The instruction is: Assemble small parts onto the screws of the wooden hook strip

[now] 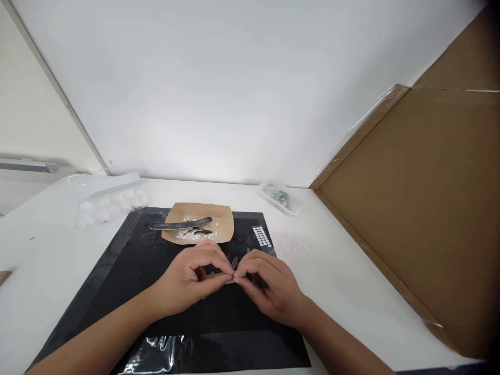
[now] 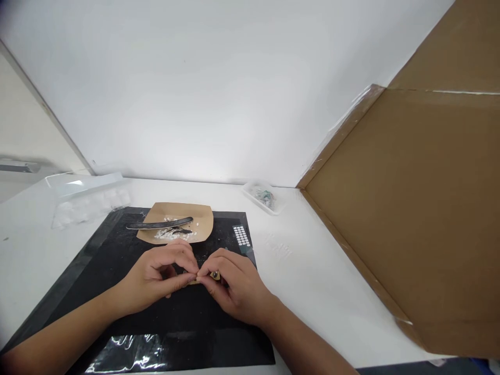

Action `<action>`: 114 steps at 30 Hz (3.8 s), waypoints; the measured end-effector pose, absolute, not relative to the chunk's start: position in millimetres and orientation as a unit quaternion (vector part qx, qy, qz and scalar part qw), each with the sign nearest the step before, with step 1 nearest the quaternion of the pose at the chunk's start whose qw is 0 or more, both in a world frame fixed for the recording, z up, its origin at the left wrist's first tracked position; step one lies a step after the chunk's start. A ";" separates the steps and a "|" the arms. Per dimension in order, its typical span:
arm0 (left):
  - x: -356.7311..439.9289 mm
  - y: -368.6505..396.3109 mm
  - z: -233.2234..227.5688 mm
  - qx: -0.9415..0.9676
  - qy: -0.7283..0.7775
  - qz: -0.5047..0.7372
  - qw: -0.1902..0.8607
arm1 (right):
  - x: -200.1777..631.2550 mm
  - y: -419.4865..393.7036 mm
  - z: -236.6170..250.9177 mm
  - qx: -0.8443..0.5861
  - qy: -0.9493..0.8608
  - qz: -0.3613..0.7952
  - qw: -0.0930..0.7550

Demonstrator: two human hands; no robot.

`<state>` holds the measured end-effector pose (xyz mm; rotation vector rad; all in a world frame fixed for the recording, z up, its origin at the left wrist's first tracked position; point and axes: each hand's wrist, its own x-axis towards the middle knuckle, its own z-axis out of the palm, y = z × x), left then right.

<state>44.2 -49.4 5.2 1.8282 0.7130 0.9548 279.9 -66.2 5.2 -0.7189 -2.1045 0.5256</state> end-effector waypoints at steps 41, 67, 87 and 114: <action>45.2 -53.1 -4.8 0.869 0.403 0.211 0.194 | 286.8 -51.7 -13.7 -0.292 -0.905 0.114 0.288; 55.7 -65.6 -8.7 0.809 0.481 0.272 0.202 | 287.4 -47.9 -15.7 -0.297 -0.880 0.186 0.320; 50.9 -60.5 -1.3 0.813 0.481 0.204 0.256 | 278.4 -48.6 -18.1 -0.278 -0.907 0.090 0.304; 52.3 -62.2 -2.7 0.827 0.478 0.213 0.206 | 274.6 -48.8 -14.3 -0.287 -0.910 0.036 0.296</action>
